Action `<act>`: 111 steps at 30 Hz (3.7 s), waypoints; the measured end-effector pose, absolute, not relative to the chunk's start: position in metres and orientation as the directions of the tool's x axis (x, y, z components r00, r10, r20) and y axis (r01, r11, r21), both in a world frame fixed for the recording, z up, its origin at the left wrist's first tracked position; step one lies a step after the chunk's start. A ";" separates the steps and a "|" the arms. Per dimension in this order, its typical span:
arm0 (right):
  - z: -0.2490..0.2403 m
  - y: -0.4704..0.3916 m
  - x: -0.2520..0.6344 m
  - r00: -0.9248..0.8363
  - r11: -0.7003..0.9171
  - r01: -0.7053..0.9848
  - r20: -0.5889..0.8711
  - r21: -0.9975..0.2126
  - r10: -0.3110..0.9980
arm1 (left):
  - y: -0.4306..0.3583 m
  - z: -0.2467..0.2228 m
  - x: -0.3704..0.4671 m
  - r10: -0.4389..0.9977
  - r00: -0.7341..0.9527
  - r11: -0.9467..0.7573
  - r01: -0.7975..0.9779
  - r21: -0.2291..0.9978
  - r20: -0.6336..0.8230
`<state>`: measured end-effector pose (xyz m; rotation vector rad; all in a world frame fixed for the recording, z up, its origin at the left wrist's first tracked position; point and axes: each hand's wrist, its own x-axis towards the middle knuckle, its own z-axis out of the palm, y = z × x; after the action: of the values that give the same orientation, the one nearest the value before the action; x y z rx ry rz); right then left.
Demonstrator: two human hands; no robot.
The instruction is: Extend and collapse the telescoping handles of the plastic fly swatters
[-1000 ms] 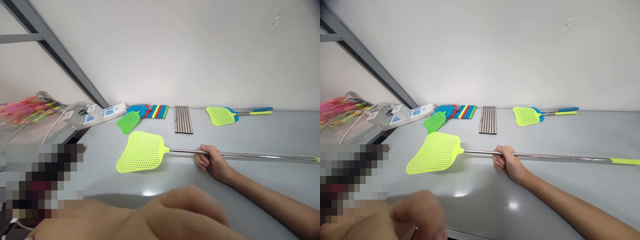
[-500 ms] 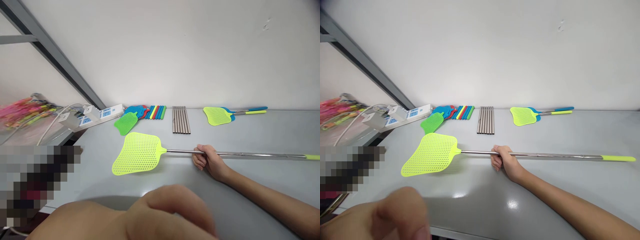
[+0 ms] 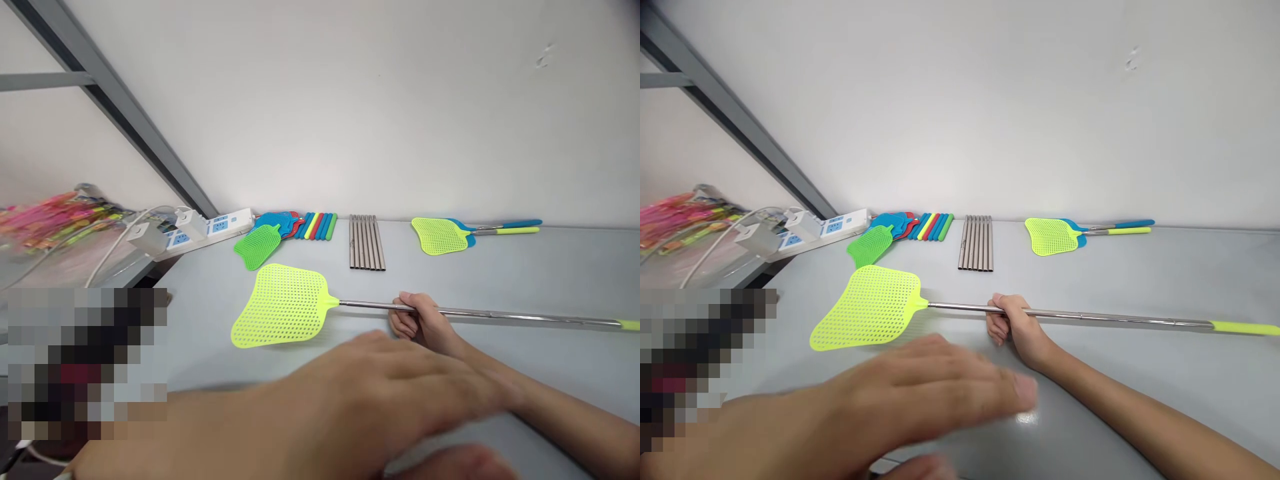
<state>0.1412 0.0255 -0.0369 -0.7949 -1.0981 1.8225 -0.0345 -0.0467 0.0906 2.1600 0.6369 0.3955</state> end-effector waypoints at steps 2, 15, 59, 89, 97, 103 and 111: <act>-0.037 0.025 0.141 -0.433 -0.283 -0.336 -0.120 -0.898 0.894 | -0.027 0.104 -0.027 0.617 0.787 -0.597 0.462 0.656 0.006; -0.033 0.025 0.142 -0.384 -0.213 -0.351 -0.068 -0.912 0.921 | 0.029 0.070 -0.049 0.743 0.648 -0.630 0.762 0.150 -0.169; -0.039 0.024 0.144 -0.484 -0.280 -0.409 -0.054 -0.868 0.873 | 0.024 0.032 -0.022 0.664 0.742 -0.744 0.668 -0.013 0.091; -0.034 0.023 0.141 -0.273 -0.154 -0.342 -0.059 -0.927 0.960 | 0.033 0.031 -0.017 0.640 0.768 -0.767 0.633 0.107 0.041; -0.029 0.034 0.145 -0.013 -0.077 -0.595 -0.087 -0.800 0.996 | 0.044 0.035 -0.031 0.696 0.717 -0.714 0.683 0.154 0.043; -0.030 0.036 0.144 -0.068 -0.154 -0.573 -0.141 -0.805 0.988 | 0.045 0.038 -0.034 0.690 0.723 -0.708 0.685 0.174 -0.036; -0.031 0.031 0.143 -0.094 -0.143 -0.543 -0.109 -0.827 0.990 | 0.036 0.044 -0.029 0.728 0.683 -0.656 0.720 0.225 -0.063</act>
<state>0.1426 0.0311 -0.0313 -0.8269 -0.7418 1.5673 -0.0286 0.0360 0.0439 2.6639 1.1645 0.0479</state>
